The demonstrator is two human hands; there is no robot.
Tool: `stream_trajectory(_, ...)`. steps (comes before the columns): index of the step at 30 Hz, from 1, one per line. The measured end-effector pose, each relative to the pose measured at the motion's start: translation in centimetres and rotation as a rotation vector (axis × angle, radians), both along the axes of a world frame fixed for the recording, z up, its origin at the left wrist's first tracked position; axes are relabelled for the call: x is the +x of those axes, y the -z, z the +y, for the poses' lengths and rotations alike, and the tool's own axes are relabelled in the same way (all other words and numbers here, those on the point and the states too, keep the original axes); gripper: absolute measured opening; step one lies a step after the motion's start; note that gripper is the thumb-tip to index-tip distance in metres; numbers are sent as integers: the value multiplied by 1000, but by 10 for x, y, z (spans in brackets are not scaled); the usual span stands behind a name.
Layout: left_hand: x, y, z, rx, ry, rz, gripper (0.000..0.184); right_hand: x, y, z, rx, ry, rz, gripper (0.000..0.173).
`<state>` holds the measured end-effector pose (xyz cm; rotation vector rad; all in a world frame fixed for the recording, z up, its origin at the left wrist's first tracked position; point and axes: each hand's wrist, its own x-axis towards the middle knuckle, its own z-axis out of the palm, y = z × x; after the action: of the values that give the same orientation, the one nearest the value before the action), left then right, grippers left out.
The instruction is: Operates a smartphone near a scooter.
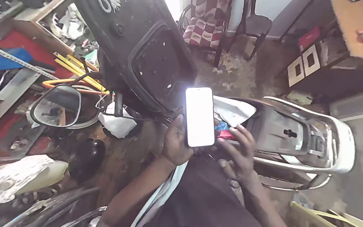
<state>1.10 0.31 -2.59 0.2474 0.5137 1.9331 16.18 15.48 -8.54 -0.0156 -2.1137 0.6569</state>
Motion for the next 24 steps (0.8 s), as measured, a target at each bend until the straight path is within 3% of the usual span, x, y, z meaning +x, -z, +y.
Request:
stream_trajectory(9, 5, -4, -5, -24, -150, 62, 60, -19, -12, -17, 30, -164, 72, 53)
stream_trajectory(18, 3, -9, -16, 84, -120, 59, 67, -16, -11, -9, -53, -103, 103, 54)
stream_trajectory(20, 7, -25, -25, 124, -267, 170, 65, -9, -3, 7, -61, 5, 89, 49)
stream_trajectory(22, 6, -32, -42, 222, -391, 426, 55, -3, 19, 31, -88, 145, 63, 45)
stream_trajectory(24, -17, -50, -67, 313, -279, 728, 41, 10, 51, 59, -131, 307, -28, 47)
